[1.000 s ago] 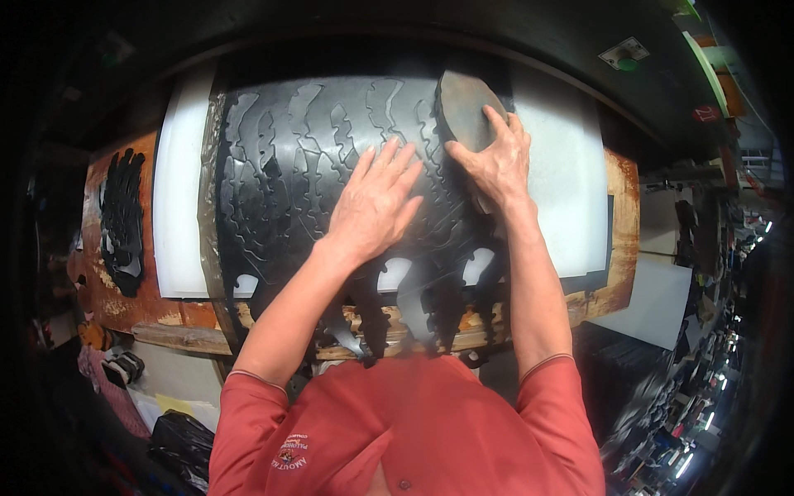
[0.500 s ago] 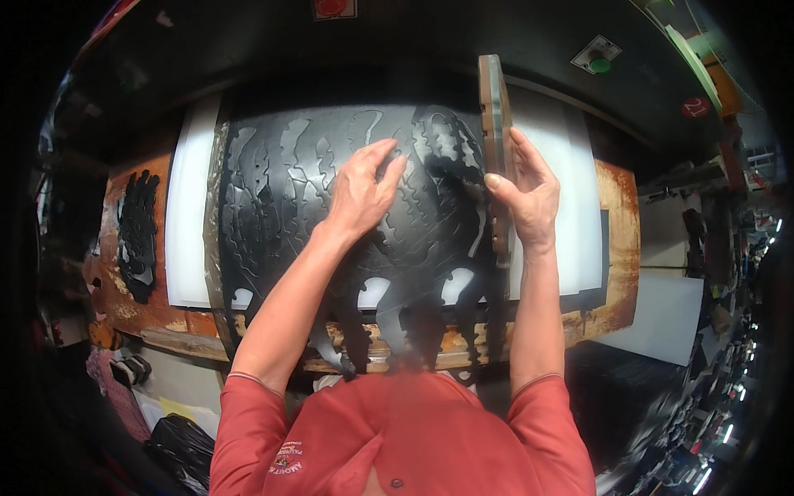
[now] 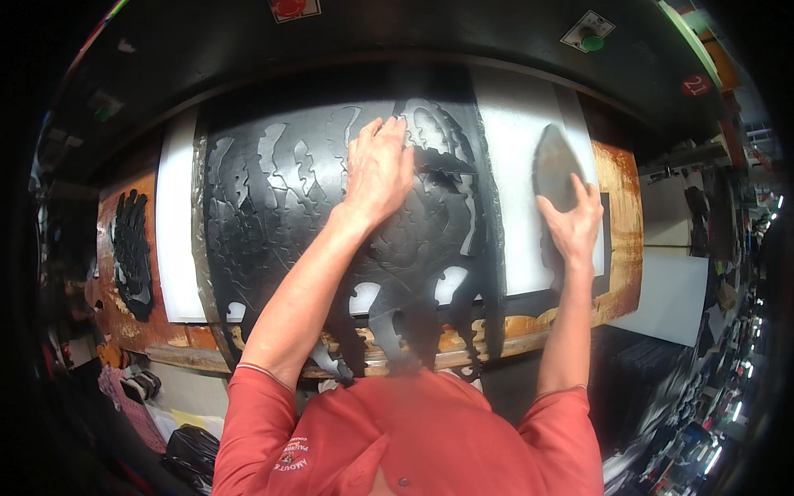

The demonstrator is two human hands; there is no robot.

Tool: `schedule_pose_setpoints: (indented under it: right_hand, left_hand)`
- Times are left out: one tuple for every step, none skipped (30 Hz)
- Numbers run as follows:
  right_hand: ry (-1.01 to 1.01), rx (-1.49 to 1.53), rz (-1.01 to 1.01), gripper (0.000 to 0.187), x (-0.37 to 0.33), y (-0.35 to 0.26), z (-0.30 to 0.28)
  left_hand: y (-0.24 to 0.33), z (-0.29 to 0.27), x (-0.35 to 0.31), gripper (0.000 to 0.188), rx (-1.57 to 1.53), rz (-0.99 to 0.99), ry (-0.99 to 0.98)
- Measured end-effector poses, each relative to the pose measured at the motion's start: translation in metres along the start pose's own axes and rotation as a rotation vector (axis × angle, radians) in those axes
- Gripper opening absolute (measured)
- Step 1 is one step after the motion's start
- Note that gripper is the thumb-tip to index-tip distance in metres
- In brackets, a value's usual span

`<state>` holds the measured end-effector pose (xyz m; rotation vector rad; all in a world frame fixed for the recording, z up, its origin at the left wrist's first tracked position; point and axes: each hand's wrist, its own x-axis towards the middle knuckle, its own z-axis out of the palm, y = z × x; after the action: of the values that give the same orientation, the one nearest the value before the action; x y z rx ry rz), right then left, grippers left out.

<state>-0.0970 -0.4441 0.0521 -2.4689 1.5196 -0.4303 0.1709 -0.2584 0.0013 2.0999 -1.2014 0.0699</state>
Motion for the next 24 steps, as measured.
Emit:
schedule_pose_setpoints:
  right_hand:
    - [0.095,-0.003,-0.153,0.075,0.002,-0.007,0.005]
    - [0.132,-0.021,-0.188,0.072,0.003,-0.019,0.012]
    - [0.168,0.061,-0.344,0.069,0.006,-0.034,0.017]
    - [0.098,0.228,-0.374,0.068,0.010,-0.052,0.020]
    - [0.025,0.338,-0.455,0.072,0.014,-0.071,0.024]
    - [-0.059,0.333,-0.481,0.081,0.019,-0.090,0.030]
    - [-0.109,0.312,-0.446,0.088,0.023,-0.109,0.039]
    - [-0.209,0.290,-0.403,0.094,0.028,-0.126,0.047]
    - [-0.263,0.243,-0.510,0.096,0.029,-0.133,0.049]
    - [-0.323,0.198,-0.615,0.097,0.031,-0.138,0.053]
    - [-0.332,0.155,-0.655,0.100,0.025,-0.138,0.056]
    - [-0.297,0.133,-0.719,0.086,0.022,-0.137,0.060]
    - [-0.275,0.155,-0.721,0.073,0.020,-0.134,0.064]
    - [-0.206,0.204,-0.766,0.060,0.019,-0.130,0.068]
    - [-0.163,0.292,-0.718,0.047,0.019,-0.126,0.072]
    - [-0.150,0.375,-0.618,0.034,0.022,-0.124,0.076]
    - [-0.125,0.587,-0.492,0.027,0.025,-0.123,0.079]
    - [-0.183,0.720,-0.283,0.031,0.028,-0.119,0.080]
    - [-0.172,0.793,-0.189,0.035,0.033,-0.121,0.083]
    - [-0.159,0.869,-0.097,0.038,0.040,-0.121,0.084]
    - [-0.124,0.845,-0.088,0.040,0.043,-0.124,0.088]
    - [-0.112,0.799,-0.110,0.038,0.043,-0.126,0.091]
    - [-0.079,0.761,-0.131,0.037,0.043,-0.130,0.095]
    - [-0.053,0.723,-0.154,0.036,0.041,-0.134,0.100]
  left_hand:
    - [0.000,0.000,0.004,0.045,-0.049,-0.043,0.009]
    - [0.000,-0.001,0.008,0.043,-0.091,-0.090,0.004]
    - [-0.001,-0.003,0.013,0.042,-0.132,-0.136,-0.010]
    - [-0.002,-0.004,0.018,0.041,-0.173,-0.177,-0.022]
    - [-0.004,-0.005,0.025,0.039,-0.243,-0.252,0.018]
    - [-0.008,-0.007,0.034,0.041,-0.381,-0.359,-0.008]
    - [-0.009,-0.009,0.037,0.043,-0.425,-0.415,-0.010]
    - [-0.011,-0.010,0.041,0.045,-0.488,-0.480,-0.010]
    - [-0.013,-0.012,0.044,0.049,-0.532,-0.513,-0.025]
    - [-0.014,-0.013,0.046,0.050,-0.518,-0.516,-0.037]
    - [-0.015,-0.014,0.048,0.051,-0.503,-0.521,-0.044]
    - [-0.016,-0.015,0.048,0.053,-0.488,-0.537,-0.051]
    - [-0.016,-0.016,0.049,0.055,-0.484,-0.538,-0.060]
    - [-0.016,-0.016,0.050,0.055,-0.472,-0.530,-0.066]
    - [-0.016,-0.017,0.051,0.055,-0.458,-0.535,-0.073]
    - [-0.016,-0.017,0.053,0.055,-0.445,-0.539,-0.078]
    - [-0.016,-0.018,0.056,0.054,-0.430,-0.548,-0.100]
    - [-0.016,-0.020,0.060,0.053,-0.413,-0.556,-0.123]
    - [-0.016,-0.021,0.065,0.053,-0.394,-0.563,-0.151]
    - [-0.017,-0.023,0.071,0.052,-0.369,-0.566,-0.199]
    - [-0.018,-0.024,0.078,0.051,-0.345,-0.569,-0.246]
    - [-0.018,-0.025,0.083,0.050,-0.326,-0.573,-0.280]
    - [-0.018,-0.025,0.088,0.043,-0.295,-0.596,-0.323]
    - [-0.017,-0.025,0.092,0.041,-0.278,-0.612,-0.354]
